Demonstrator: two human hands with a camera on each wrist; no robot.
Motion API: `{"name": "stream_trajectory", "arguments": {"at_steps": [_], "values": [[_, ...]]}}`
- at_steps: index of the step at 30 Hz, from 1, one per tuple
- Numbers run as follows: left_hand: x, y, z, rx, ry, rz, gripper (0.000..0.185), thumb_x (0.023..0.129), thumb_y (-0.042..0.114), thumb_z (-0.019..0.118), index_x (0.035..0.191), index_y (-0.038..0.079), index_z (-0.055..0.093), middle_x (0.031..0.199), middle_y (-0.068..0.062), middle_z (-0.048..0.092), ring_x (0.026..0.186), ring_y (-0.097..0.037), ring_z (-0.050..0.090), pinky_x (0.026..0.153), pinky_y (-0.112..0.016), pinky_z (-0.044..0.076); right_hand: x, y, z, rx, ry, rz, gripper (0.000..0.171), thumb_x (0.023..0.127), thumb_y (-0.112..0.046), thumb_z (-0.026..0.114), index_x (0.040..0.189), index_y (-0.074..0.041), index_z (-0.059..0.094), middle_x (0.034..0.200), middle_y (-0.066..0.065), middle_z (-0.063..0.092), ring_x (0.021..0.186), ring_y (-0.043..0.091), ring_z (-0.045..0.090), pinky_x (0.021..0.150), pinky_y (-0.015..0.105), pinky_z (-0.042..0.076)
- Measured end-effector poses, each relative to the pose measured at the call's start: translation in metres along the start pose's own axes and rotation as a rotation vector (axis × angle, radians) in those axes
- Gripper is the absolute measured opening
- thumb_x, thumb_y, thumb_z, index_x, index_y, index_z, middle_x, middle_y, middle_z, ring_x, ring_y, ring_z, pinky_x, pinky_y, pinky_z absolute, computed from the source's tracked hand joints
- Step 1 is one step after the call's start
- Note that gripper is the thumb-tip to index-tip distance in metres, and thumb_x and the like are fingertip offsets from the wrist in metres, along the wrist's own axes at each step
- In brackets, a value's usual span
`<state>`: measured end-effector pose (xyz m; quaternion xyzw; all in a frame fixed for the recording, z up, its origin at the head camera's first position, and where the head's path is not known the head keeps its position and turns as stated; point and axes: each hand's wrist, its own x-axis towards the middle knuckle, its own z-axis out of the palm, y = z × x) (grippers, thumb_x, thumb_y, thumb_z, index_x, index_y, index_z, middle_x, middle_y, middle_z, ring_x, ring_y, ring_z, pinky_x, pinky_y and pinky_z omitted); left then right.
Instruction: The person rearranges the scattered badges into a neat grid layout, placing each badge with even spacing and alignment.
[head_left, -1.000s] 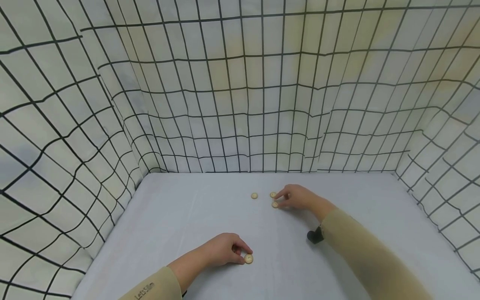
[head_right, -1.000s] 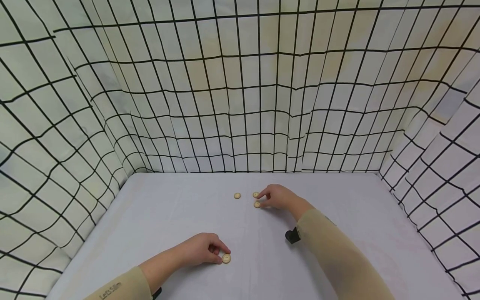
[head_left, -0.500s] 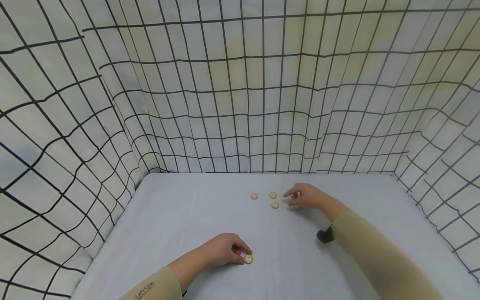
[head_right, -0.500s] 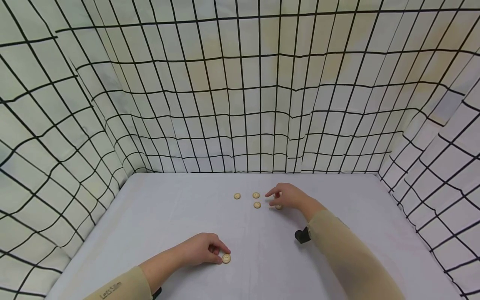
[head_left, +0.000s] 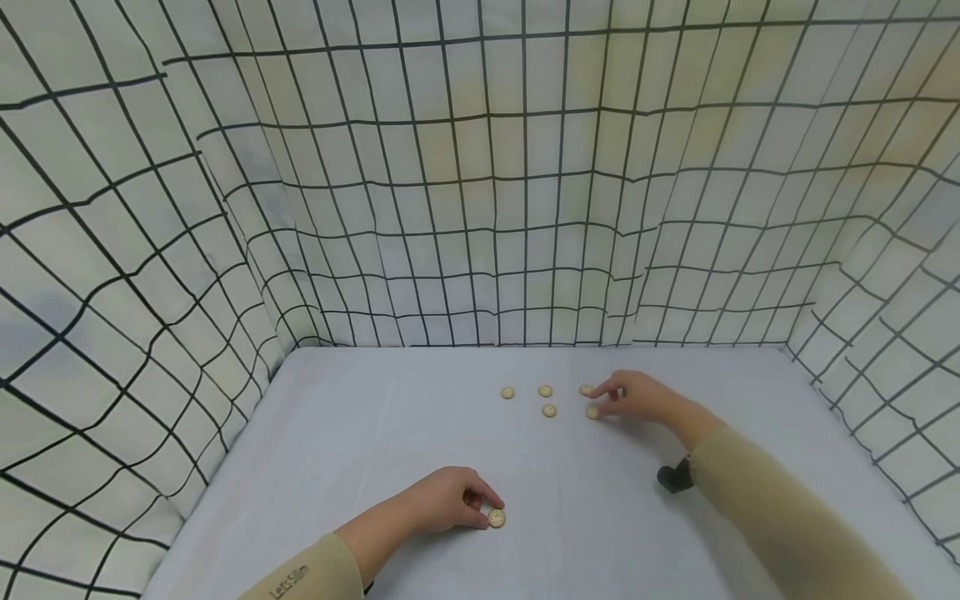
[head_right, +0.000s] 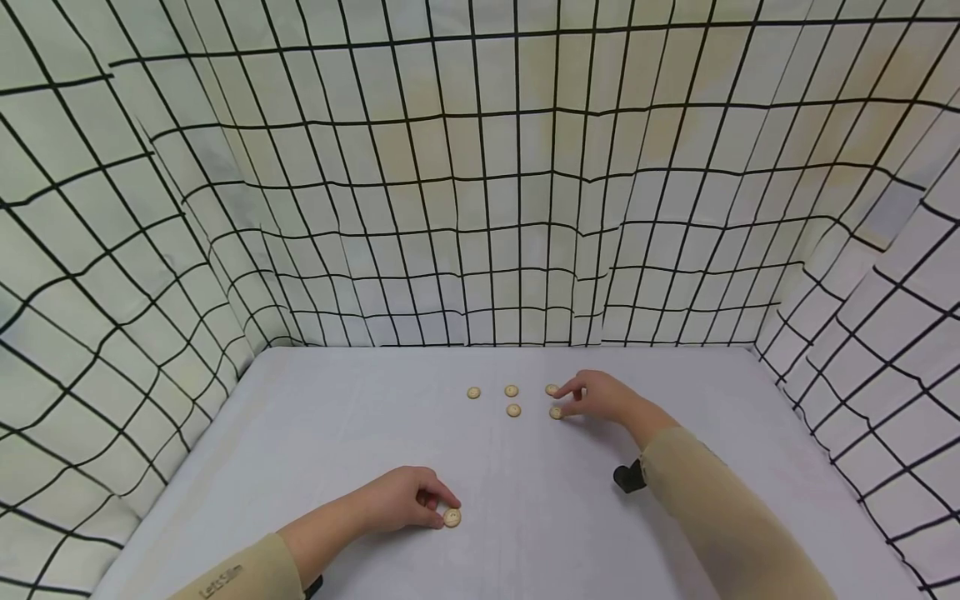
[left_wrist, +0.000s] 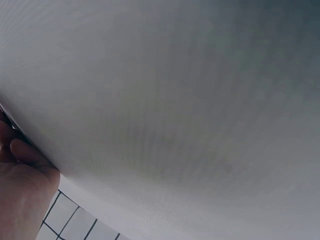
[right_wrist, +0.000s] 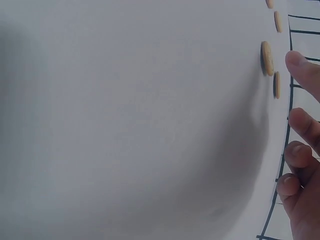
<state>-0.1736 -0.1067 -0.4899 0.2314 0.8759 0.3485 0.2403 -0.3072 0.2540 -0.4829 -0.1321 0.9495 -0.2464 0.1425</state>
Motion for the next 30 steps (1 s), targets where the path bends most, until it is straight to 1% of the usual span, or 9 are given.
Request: {"name": "stream_trajectory", "arguments": {"at_steps": [6,12,16,19,22,30], "values": [[0.001,0.000,0.000,-0.009,-0.002,-0.006,0.020,0.082,0.015,0.081,0.100,0.024,0.078,0.078,0.007,0.056,0.072,-0.006,0.049,0.066,-0.025,0.042,0.000,0.003,0.000,0.011,-0.010,0.014,0.034,0.080,-0.039,0.081,0.111,-0.027,0.075,0.096,-0.002,0.060,0.090,0.017,0.054,0.078,0.037,0.045],[0.002,-0.001,0.000,-0.007,-0.007,-0.016,0.020,0.082,0.016,0.081,0.100,0.025,0.079,0.078,0.007,0.056,0.072,-0.007,0.050,0.066,-0.025,0.042,-0.002,0.002,0.002,0.038,-0.023,-0.006,0.033,0.082,-0.033,0.080,0.113,-0.024,0.075,0.095,-0.001,0.060,0.090,0.018,0.053,0.079,0.038,0.045],[0.003,-0.001,0.000,-0.006,-0.008,-0.026,0.020,0.082,0.016,0.081,0.100,0.026,0.079,0.078,0.007,0.057,0.072,-0.007,0.050,0.066,-0.025,0.042,-0.001,0.005,0.005,0.048,-0.028,-0.012,0.033,0.081,-0.032,0.080,0.113,-0.025,0.074,0.098,-0.002,0.062,0.093,0.018,0.055,0.084,0.041,0.047],[0.004,-0.001,0.001,-0.012,-0.007,-0.023,0.020,0.082,0.016,0.081,0.099,0.026,0.079,0.078,0.007,0.057,0.072,-0.007,0.050,0.066,-0.025,0.042,-0.001,0.007,0.008,0.050,-0.028,-0.002,0.032,0.081,-0.033,0.080,0.112,-0.028,0.074,0.101,-0.004,0.063,0.097,0.017,0.057,0.089,0.042,0.047],[0.004,-0.001,0.000,-0.018,-0.009,-0.019,0.020,0.083,0.016,0.081,0.099,0.025,0.079,0.078,0.006,0.057,0.072,-0.007,0.050,0.066,-0.026,0.042,0.000,0.007,0.010,0.054,-0.026,-0.010,0.032,0.080,-0.032,0.081,0.112,-0.027,0.074,0.102,-0.003,0.064,0.097,0.019,0.057,0.090,0.044,0.047],[0.005,-0.002,0.000,0.009,-0.015,-0.030,0.019,0.083,0.019,0.081,0.100,0.026,0.078,0.078,0.008,0.057,0.073,-0.006,0.050,0.068,-0.026,0.042,0.003,0.009,0.013,0.048,-0.012,-0.016,0.031,0.081,-0.031,0.080,0.112,-0.027,0.074,0.100,-0.005,0.064,0.096,0.016,0.057,0.089,0.042,0.047]]}}
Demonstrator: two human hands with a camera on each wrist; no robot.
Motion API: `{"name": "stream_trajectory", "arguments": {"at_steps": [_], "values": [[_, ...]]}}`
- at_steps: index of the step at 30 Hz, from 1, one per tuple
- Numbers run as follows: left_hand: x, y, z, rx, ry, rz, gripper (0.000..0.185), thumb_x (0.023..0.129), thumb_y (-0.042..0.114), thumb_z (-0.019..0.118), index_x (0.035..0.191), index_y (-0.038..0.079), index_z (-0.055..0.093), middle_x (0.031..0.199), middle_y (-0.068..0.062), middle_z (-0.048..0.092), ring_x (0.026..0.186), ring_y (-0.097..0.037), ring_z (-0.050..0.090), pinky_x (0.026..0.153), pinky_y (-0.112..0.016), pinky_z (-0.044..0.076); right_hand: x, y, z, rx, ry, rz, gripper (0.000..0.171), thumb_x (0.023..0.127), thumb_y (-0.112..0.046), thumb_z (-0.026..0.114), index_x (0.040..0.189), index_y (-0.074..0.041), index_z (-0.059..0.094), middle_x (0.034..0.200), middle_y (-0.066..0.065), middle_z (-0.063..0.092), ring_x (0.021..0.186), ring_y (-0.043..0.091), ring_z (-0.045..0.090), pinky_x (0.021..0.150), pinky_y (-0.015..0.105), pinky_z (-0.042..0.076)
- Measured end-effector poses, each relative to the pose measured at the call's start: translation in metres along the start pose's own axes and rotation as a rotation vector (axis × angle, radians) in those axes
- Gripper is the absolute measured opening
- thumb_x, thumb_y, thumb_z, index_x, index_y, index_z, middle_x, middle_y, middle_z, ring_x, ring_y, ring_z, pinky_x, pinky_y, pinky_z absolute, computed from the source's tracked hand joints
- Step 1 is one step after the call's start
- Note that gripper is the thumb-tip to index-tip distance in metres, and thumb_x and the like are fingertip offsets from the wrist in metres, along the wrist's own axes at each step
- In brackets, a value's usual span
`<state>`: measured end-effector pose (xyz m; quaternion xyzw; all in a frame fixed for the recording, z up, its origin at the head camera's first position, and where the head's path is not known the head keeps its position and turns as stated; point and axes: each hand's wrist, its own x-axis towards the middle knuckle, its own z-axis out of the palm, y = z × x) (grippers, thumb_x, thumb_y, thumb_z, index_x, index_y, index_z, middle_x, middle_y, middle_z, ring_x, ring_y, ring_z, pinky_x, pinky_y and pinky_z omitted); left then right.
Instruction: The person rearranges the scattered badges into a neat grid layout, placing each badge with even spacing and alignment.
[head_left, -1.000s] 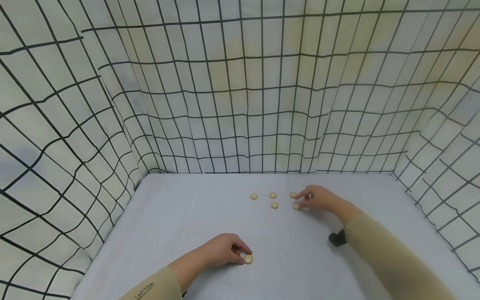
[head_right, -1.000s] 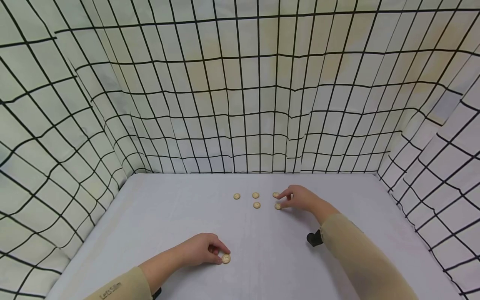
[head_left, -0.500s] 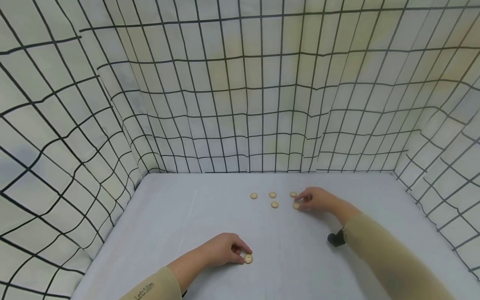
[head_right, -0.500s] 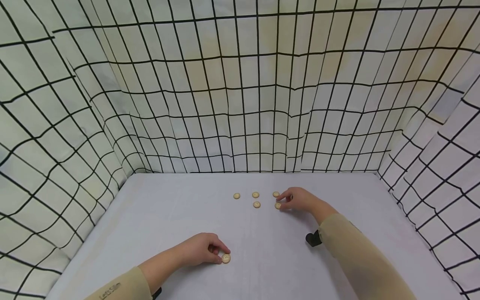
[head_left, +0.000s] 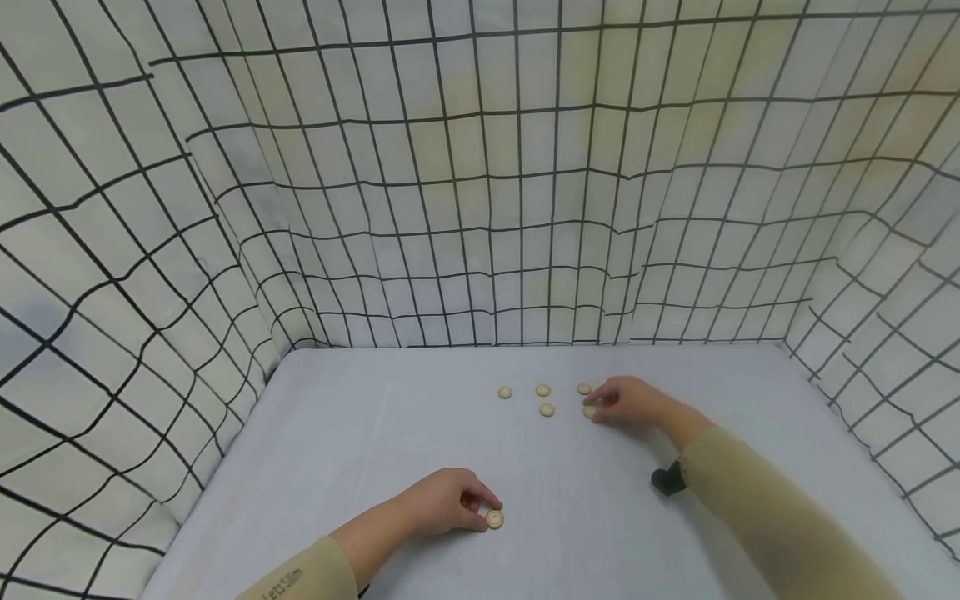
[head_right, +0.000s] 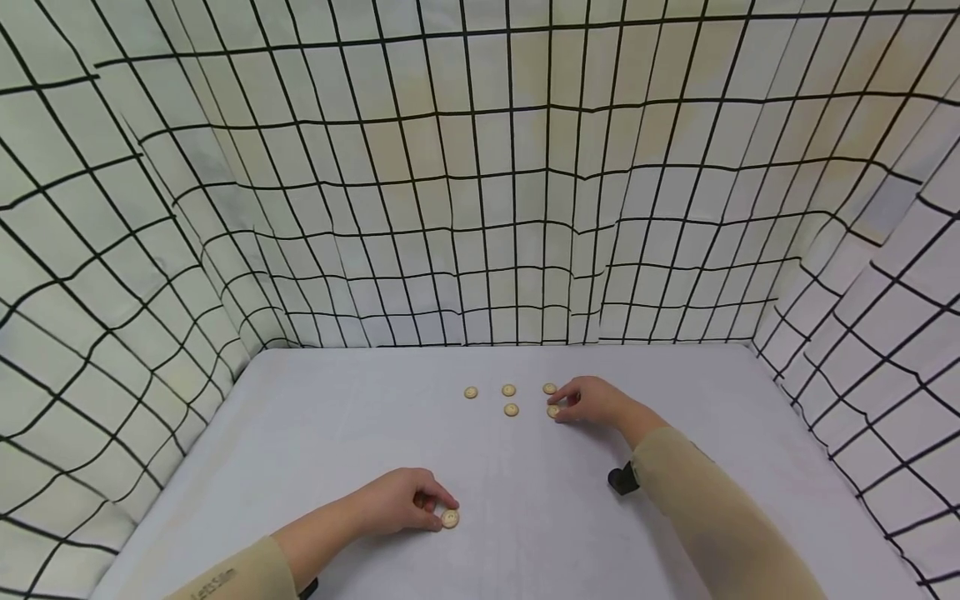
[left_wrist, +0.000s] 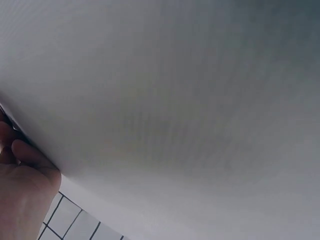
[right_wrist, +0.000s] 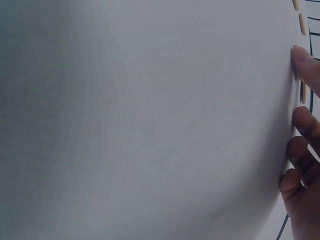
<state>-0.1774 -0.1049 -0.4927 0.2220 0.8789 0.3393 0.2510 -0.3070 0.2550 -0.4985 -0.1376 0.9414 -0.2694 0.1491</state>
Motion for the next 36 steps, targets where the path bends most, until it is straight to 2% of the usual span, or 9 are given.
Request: {"name": "stream_trajectory", "arguments": {"at_steps": [10,20,26,36], "values": [[-0.005,0.005,0.000,0.077,-0.005,0.011,0.021,0.083,0.020,0.081,0.103,0.025,0.078,0.077,0.010,0.055,0.072,-0.005,0.049,0.067,-0.025,0.041,0.002,0.003,0.005,0.006,0.008,0.025,0.028,0.081,-0.033,0.080,0.109,-0.028,0.075,0.097,-0.007,0.064,0.094,0.015,0.057,0.087,0.041,0.048],[-0.009,0.013,0.001,0.218,0.039,0.053,0.023,0.083,0.023,0.080,0.106,0.025,0.079,0.076,0.015,0.052,0.070,-0.002,0.046,0.066,-0.023,0.041,0.001,0.004,0.005,0.030,0.017,0.028,0.028,0.081,-0.033,0.080,0.108,-0.029,0.074,0.096,-0.006,0.063,0.093,0.014,0.057,0.086,0.041,0.048],[-0.009,0.012,0.005,0.290,0.058,0.086,0.023,0.083,0.026,0.080,0.106,0.025,0.078,0.076,0.017,0.050,0.069,0.000,0.045,0.064,-0.022,0.041,0.000,0.001,0.005,0.023,0.012,0.038,0.029,0.081,-0.032,0.080,0.109,-0.028,0.074,0.100,-0.005,0.065,0.096,0.016,0.058,0.089,0.043,0.048],[-0.009,0.013,0.004,0.325,0.050,0.106,0.019,0.084,0.024,0.080,0.103,0.026,0.077,0.076,0.017,0.050,0.070,-0.001,0.046,0.066,-0.022,0.042,-0.001,0.001,0.004,0.022,0.008,0.019,0.029,0.081,-0.032,0.080,0.109,-0.026,0.075,0.102,-0.004,0.066,0.098,0.018,0.059,0.091,0.045,0.047]]}}
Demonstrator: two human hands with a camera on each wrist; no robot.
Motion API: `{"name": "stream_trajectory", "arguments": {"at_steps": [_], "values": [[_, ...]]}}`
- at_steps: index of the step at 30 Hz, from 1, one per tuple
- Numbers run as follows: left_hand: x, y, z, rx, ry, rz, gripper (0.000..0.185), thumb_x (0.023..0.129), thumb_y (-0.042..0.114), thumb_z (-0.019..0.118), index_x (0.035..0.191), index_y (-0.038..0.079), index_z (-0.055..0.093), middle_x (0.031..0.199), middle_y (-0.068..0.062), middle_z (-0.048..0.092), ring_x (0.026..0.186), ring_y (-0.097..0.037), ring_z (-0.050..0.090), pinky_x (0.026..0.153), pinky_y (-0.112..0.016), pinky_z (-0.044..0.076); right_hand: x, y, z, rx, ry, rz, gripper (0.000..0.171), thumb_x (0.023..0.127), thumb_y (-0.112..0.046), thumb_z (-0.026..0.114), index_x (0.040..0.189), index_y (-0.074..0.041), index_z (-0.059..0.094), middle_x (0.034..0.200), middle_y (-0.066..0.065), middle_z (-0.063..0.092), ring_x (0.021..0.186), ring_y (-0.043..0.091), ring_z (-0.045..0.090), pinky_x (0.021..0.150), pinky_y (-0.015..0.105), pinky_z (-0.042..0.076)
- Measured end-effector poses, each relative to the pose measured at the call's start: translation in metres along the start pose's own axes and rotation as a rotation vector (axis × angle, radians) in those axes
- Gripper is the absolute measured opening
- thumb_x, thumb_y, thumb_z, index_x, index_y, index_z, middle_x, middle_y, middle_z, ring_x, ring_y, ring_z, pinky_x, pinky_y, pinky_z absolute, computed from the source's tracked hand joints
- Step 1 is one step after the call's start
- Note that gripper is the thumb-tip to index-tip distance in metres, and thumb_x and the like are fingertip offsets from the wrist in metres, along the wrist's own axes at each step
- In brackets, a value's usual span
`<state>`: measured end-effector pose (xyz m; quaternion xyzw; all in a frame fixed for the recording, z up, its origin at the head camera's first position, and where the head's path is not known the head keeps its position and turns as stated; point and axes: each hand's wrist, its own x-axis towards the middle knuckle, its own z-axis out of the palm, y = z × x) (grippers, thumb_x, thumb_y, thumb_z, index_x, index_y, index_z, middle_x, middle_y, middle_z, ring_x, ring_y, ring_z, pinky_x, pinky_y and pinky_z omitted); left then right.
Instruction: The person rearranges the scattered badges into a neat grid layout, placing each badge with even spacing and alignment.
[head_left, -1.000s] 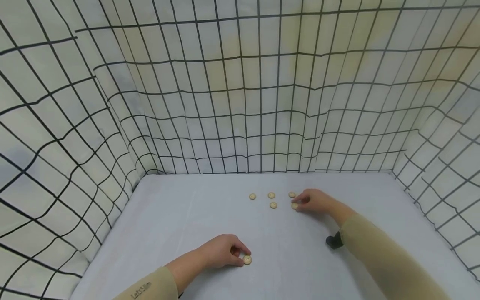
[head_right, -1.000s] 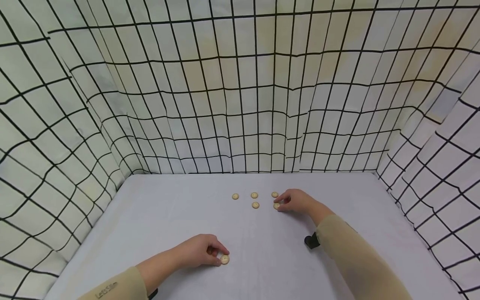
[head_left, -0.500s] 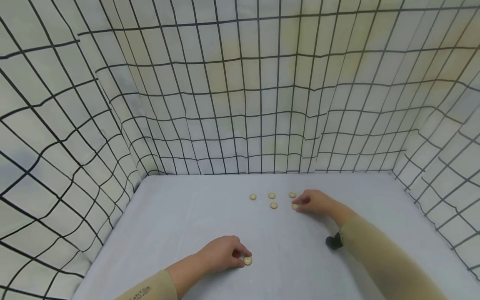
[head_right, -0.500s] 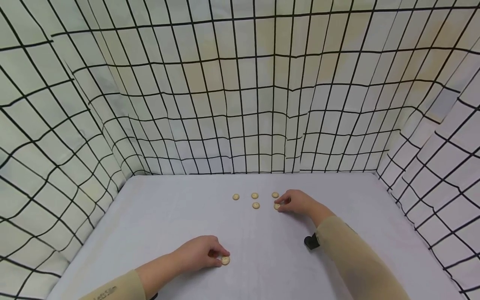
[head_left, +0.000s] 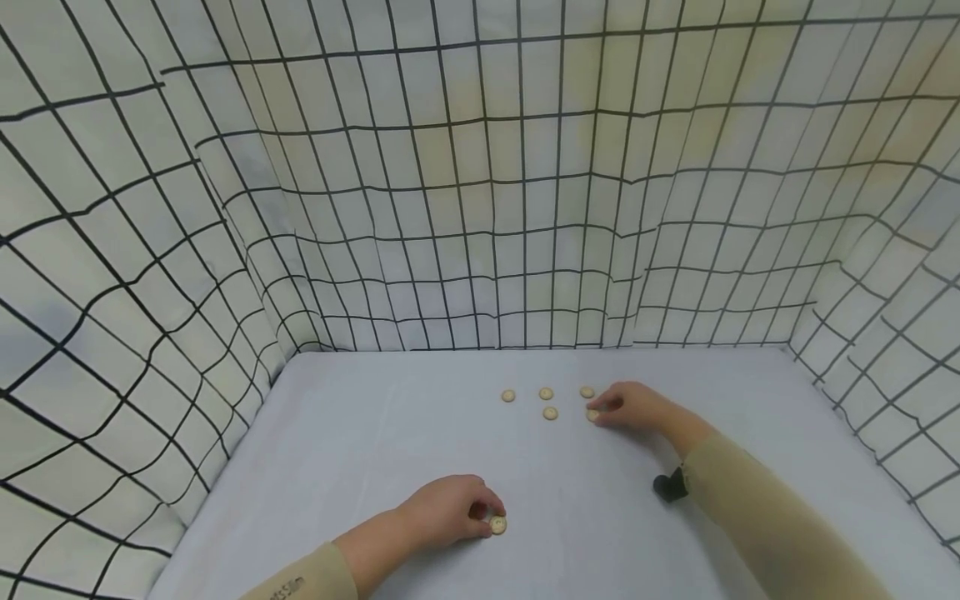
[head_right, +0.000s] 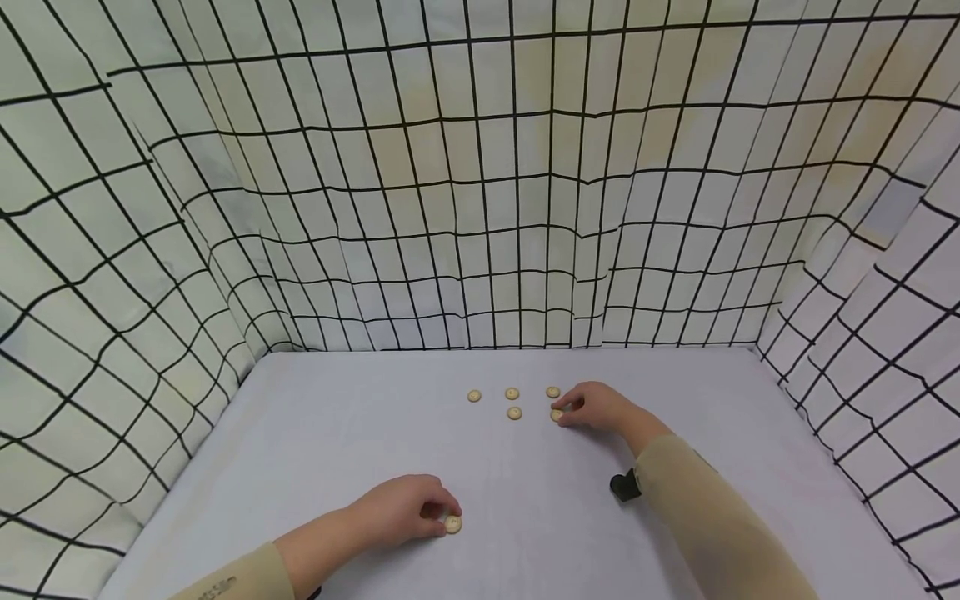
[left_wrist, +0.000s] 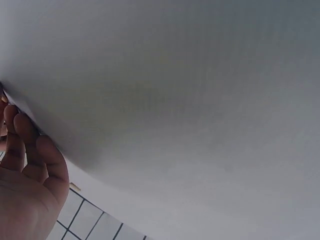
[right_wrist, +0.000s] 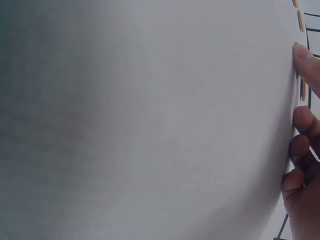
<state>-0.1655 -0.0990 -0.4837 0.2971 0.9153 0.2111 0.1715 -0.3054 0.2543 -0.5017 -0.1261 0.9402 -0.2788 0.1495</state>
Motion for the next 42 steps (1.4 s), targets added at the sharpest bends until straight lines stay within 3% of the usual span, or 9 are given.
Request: {"name": "stream_trajectory", "arguments": {"at_steps": [14,22,29,42], "values": [[0.003,-0.001,0.002,0.069,-0.005,0.042,0.020,0.084,0.028,0.079,0.105,0.028,0.077,0.078,0.019,0.050,0.072,0.001,0.047,0.068,-0.020,0.043,0.001,0.002,0.000,0.010,0.000,0.005,0.028,0.081,-0.032,0.080,0.108,-0.026,0.075,0.103,-0.005,0.066,0.099,0.018,0.059,0.091,0.045,0.047],[0.005,0.003,-0.005,0.050,-0.034,0.078,0.016,0.084,0.022,0.080,0.097,0.028,0.073,0.079,0.015,0.052,0.073,0.000,0.046,0.068,-0.021,0.042,0.001,0.002,0.000,0.014,0.006,0.004,0.028,0.081,-0.031,0.080,0.108,-0.026,0.075,0.104,-0.004,0.066,0.099,0.018,0.059,0.091,0.045,0.047],[0.007,0.001,-0.007,0.033,-0.069,0.089,0.015,0.085,0.021,0.078,0.097,0.028,0.072,0.076,0.015,0.052,0.071,0.001,0.046,0.068,-0.021,0.040,-0.001,0.000,0.001,0.021,0.003,0.006,0.028,0.082,-0.032,0.080,0.109,-0.026,0.074,0.109,-0.004,0.067,0.110,0.023,0.060,0.097,0.047,0.045],[0.011,-0.002,-0.003,0.079,-0.061,0.128,0.013,0.085,0.024,0.074,0.093,0.031,0.067,0.069,0.018,0.048,0.065,0.002,0.044,0.063,-0.019,0.039,-0.001,0.002,0.001,0.027,0.017,0.001,0.027,0.081,-0.031,0.080,0.108,-0.027,0.074,0.110,-0.004,0.067,0.110,0.023,0.060,0.097,0.048,0.045]]}}
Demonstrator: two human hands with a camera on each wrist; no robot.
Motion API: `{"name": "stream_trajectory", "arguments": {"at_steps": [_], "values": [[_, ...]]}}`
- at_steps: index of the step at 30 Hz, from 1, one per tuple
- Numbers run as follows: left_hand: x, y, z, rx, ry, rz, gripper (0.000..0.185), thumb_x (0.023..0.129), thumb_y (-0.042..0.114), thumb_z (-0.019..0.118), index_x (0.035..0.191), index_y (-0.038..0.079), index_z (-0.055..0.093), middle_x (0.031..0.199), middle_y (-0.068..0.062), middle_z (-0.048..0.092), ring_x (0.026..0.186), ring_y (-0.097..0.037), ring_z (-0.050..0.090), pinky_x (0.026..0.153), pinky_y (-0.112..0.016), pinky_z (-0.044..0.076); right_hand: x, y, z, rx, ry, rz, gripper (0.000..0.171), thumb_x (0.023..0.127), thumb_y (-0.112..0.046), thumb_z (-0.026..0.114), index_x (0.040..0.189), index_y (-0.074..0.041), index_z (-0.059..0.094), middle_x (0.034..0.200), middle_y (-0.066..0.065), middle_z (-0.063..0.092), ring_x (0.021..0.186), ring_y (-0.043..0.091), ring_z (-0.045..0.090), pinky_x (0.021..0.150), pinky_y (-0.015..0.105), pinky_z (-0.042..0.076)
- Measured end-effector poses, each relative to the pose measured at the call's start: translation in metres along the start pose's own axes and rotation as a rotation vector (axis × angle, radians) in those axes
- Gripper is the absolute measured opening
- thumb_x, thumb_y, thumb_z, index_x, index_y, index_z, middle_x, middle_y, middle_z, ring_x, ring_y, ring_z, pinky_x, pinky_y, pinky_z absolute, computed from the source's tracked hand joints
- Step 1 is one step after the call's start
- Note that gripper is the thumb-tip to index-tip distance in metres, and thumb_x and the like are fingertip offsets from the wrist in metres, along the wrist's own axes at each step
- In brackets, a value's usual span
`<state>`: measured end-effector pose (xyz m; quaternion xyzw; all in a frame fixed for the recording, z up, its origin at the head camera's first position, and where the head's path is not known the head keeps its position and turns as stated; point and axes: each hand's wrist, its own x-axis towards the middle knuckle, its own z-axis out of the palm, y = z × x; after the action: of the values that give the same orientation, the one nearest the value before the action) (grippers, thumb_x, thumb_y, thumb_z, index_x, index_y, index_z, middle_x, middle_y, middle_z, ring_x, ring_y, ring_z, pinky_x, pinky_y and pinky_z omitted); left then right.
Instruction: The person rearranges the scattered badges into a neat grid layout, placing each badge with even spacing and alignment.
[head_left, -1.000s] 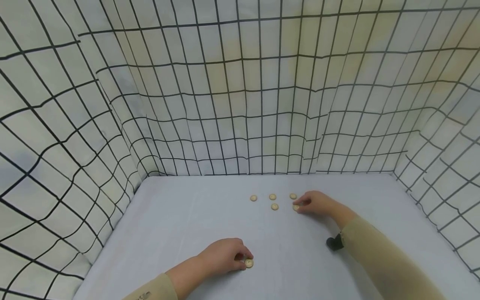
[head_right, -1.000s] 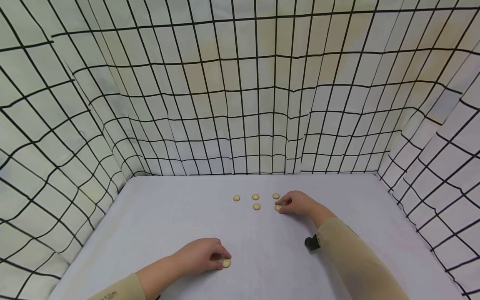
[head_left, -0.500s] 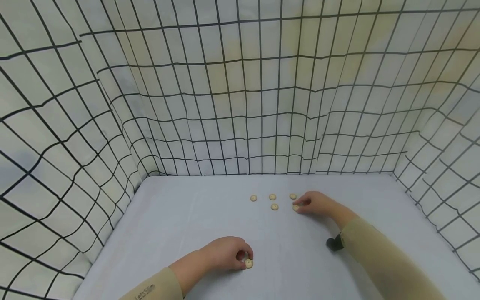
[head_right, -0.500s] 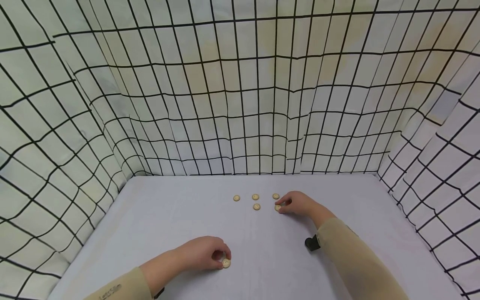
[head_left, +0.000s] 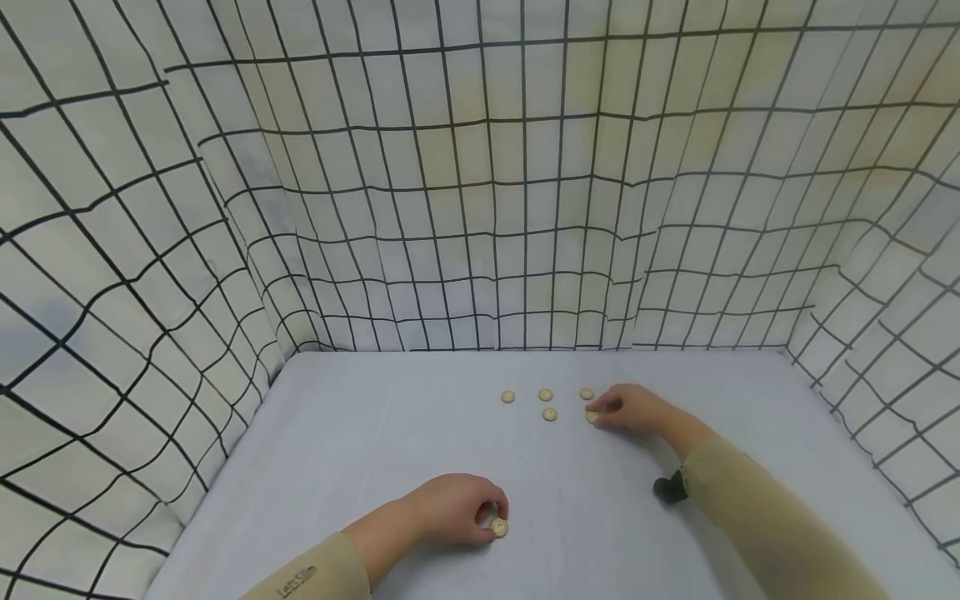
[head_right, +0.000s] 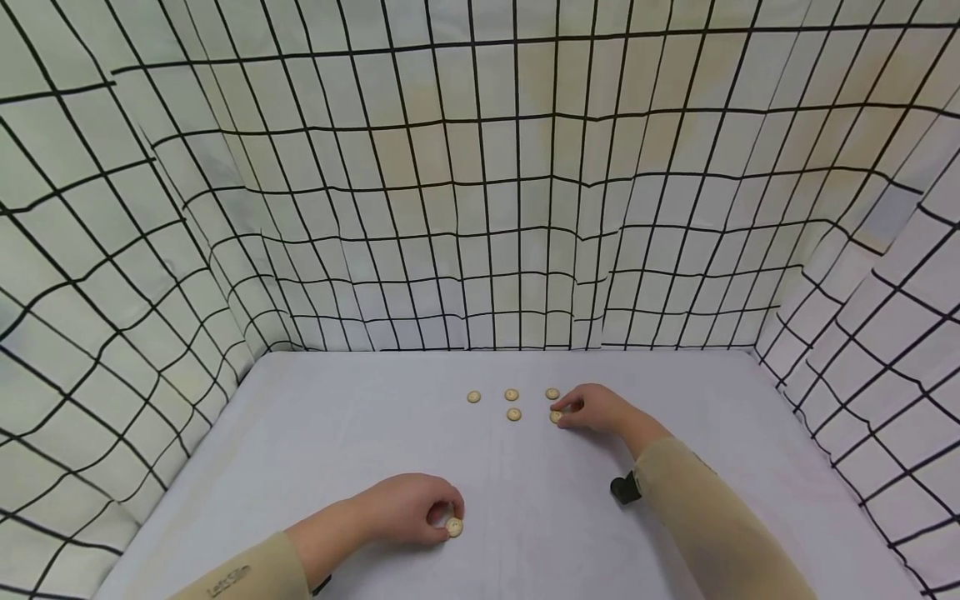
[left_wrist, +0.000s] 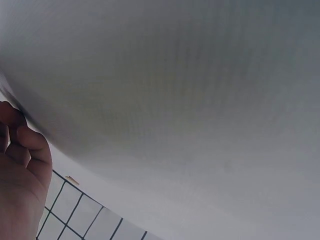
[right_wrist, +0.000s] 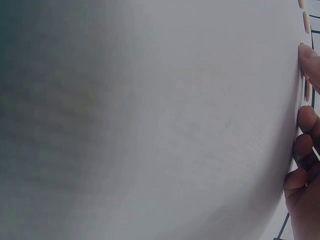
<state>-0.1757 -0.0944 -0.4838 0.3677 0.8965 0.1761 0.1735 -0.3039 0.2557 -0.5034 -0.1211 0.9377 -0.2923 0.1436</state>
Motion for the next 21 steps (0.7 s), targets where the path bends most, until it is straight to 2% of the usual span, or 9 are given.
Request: {"name": "stream_trajectory", "arguments": {"at_steps": [10,21], "values": [[0.0025,-0.0024,0.0018,-0.013,0.022,-0.006,0.013,0.082,0.025,0.073,0.092,0.031,0.066,0.070,0.019,0.048,0.066,0.002,0.045,0.063,-0.019,0.039,0.0015,0.0021,0.0020,-0.006,0.008,-0.002,0.028,0.080,-0.032,0.081,0.107,-0.027,0.074,0.109,-0.005,0.067,0.108,0.021,0.060,0.096,0.047,0.046],[0.0099,-0.0096,-0.0067,-0.028,0.097,-0.063,0.013,0.083,0.027,0.073,0.094,0.028,0.067,0.072,0.015,0.049,0.067,-0.002,0.046,0.064,-0.022,0.040,0.0008,0.0015,0.0016,-0.004,0.006,-0.009,0.028,0.081,-0.031,0.080,0.107,-0.026,0.074,0.108,-0.005,0.067,0.106,0.020,0.060,0.094,0.046,0.046]]}}
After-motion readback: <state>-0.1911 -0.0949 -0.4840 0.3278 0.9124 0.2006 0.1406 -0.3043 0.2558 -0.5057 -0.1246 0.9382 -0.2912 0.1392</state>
